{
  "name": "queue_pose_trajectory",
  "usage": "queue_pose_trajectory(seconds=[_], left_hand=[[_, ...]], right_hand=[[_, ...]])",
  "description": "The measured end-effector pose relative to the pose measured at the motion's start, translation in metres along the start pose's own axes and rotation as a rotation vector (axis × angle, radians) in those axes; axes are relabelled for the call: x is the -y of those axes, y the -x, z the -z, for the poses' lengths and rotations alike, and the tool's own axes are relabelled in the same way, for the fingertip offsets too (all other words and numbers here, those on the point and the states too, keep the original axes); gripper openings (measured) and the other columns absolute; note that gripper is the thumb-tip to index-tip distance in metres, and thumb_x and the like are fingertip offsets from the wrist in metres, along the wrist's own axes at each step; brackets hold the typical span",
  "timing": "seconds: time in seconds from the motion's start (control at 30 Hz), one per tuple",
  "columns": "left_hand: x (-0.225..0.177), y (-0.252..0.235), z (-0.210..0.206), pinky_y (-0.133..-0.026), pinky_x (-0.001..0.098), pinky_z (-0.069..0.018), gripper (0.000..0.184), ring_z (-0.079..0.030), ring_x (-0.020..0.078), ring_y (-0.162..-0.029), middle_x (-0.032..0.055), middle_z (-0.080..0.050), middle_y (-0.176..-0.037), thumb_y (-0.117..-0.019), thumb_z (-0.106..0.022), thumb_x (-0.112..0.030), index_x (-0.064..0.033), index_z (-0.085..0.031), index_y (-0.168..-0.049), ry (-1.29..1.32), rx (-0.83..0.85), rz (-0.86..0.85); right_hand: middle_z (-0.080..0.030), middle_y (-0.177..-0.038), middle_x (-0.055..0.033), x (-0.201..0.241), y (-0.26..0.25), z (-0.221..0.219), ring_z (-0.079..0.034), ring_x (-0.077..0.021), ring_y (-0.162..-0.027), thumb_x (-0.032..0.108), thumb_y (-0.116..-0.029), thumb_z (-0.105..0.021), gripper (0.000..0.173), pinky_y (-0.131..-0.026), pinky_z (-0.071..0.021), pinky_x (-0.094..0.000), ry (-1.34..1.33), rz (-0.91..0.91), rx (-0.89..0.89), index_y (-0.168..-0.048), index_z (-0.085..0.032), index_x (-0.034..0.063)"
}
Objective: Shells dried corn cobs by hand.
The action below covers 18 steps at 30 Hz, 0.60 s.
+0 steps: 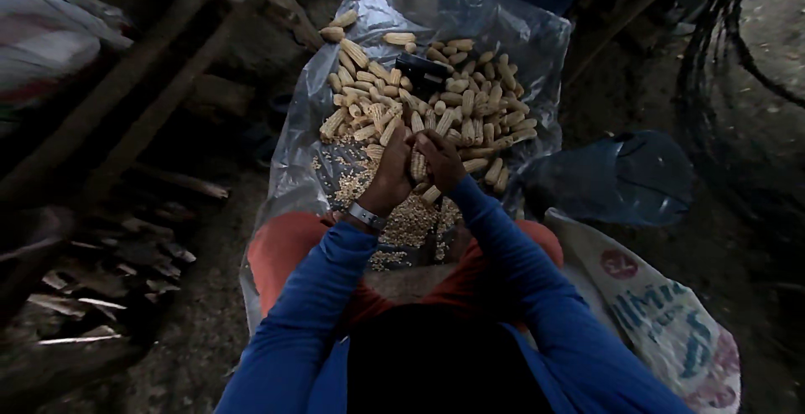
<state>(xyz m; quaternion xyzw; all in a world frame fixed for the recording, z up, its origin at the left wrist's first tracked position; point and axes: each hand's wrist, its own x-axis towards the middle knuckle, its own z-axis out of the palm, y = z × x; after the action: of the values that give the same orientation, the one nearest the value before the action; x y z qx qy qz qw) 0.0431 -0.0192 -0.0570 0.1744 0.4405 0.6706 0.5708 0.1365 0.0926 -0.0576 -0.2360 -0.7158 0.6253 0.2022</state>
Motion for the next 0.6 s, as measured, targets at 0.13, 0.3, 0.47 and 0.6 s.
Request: queue_pose_trajectory(seconds=[0.13, 0.3, 0.47, 0.6], left_hand=[[0.002, 0.007, 0.007, -0.078, 0.0357, -0.0585, 0.042, -0.068, 0.0153, -0.089, 0.0048, -0.068, -0.108, -0.1090, -0.038, -0.048, -0.0193, -0.058, -0.134, -0.046, 0.137, -0.021], [0.001, 0.004, 0.006, -0.070, 0.0282, -0.0568, 0.037, -0.064, 0.0107, -0.077, 0.0048, -0.067, -0.102, -0.1082, -0.049, -0.031, -0.0246, -0.051, -0.145, -0.107, 0.192, -0.063], [-0.007, 0.019, -0.005, -0.050, 0.0194, -0.0462, 0.025, -0.052, 0.0056, -0.055, -0.0004, -0.058, -0.076, -0.1072, -0.050, -0.038, -0.0206, -0.062, -0.121, -0.129, -0.002, -0.048], [0.005, -0.004, 0.009, -0.058, 0.0261, -0.0522, 0.060, -0.059, 0.0093, -0.066, 0.0005, -0.063, -0.084, -0.1026, -0.034, -0.068, -0.0172, -0.062, -0.118, -0.060, -0.022, 0.003]], right_hand=[[-0.062, -0.080, 0.0026, 0.004, -0.002, 0.001, -0.056, -0.0041, -0.063, 0.027, -0.1104, -0.040, 0.034, -0.057, -0.0505, -0.0241, -0.203, -0.160, -0.105, -0.112, -0.066, 0.0062], [-0.056, -0.066, 0.0051, 0.011, 0.002, 0.001, -0.047, -0.0038, -0.046, 0.040, -0.1107, -0.026, 0.046, -0.041, -0.0436, -0.0212, -0.328, -0.184, -0.045, -0.108, -0.063, 0.0131], [-0.064, -0.106, 0.0005, 0.000, 0.003, 0.007, -0.059, -0.0020, -0.071, 0.037, -0.0979, -0.062, 0.046, -0.058, -0.0530, -0.0219, -0.125, 0.158, 0.198, -0.129, -0.055, 0.0045], [-0.060, -0.090, -0.0053, 0.004, 0.008, -0.001, -0.056, -0.0070, -0.061, 0.017, -0.1053, -0.049, 0.029, -0.054, -0.0530, -0.0263, 0.011, 0.100, 0.129, -0.128, -0.053, -0.0012]])
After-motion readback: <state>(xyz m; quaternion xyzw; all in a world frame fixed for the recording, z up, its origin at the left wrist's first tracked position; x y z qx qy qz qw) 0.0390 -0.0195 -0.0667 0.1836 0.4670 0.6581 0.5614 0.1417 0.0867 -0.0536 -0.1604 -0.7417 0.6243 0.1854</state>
